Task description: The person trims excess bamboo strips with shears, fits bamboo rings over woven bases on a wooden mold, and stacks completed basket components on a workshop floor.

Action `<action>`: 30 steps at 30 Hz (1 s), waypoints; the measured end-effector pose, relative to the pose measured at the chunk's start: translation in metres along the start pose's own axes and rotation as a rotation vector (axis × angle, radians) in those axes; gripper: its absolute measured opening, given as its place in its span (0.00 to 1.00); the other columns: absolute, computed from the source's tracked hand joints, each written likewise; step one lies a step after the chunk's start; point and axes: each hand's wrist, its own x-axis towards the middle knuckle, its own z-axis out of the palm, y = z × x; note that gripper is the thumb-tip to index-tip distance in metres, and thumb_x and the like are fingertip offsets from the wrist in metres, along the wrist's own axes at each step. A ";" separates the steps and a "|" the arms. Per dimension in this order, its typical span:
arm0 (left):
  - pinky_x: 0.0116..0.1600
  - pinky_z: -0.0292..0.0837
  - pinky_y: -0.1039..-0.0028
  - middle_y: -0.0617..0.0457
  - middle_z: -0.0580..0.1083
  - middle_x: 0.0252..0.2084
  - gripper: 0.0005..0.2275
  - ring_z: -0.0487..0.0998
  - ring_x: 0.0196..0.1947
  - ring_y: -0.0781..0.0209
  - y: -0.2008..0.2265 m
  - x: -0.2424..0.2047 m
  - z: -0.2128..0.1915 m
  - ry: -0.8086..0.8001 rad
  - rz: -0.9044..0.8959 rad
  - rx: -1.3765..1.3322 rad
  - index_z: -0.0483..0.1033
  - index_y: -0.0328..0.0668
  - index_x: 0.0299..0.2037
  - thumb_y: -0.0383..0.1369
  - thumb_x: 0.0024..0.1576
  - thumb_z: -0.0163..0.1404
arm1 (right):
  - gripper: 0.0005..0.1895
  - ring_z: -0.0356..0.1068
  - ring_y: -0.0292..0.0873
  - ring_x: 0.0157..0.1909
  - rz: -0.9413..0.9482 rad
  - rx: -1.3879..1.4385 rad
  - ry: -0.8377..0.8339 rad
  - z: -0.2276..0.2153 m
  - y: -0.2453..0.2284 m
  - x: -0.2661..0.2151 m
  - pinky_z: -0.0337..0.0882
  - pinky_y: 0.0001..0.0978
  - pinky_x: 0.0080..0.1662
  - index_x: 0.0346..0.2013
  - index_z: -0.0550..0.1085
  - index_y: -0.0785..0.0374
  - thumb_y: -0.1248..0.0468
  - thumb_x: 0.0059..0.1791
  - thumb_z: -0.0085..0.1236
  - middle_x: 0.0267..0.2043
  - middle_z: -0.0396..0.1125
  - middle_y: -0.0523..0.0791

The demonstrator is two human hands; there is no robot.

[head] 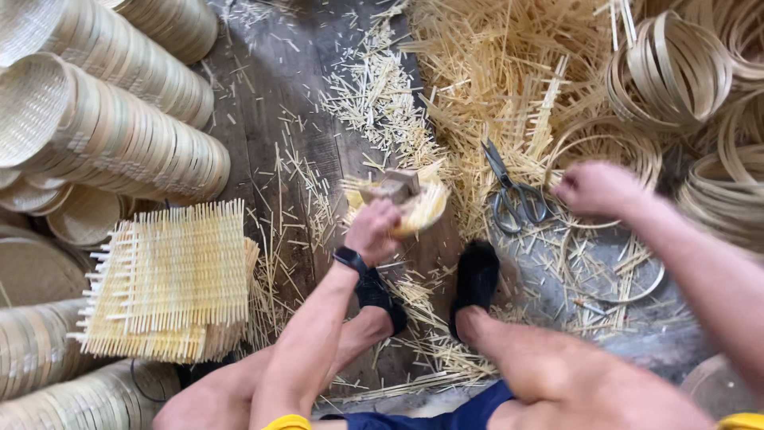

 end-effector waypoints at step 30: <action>0.64 0.65 0.47 0.35 0.59 0.70 0.26 0.67 0.63 0.37 0.016 0.011 0.069 0.010 -0.529 0.029 0.79 0.63 0.53 0.51 0.42 0.62 | 0.36 0.68 0.53 0.55 -0.088 0.292 0.163 0.190 -0.024 0.051 0.70 0.47 0.56 0.47 0.72 0.66 0.36 0.45 0.55 0.50 0.68 0.54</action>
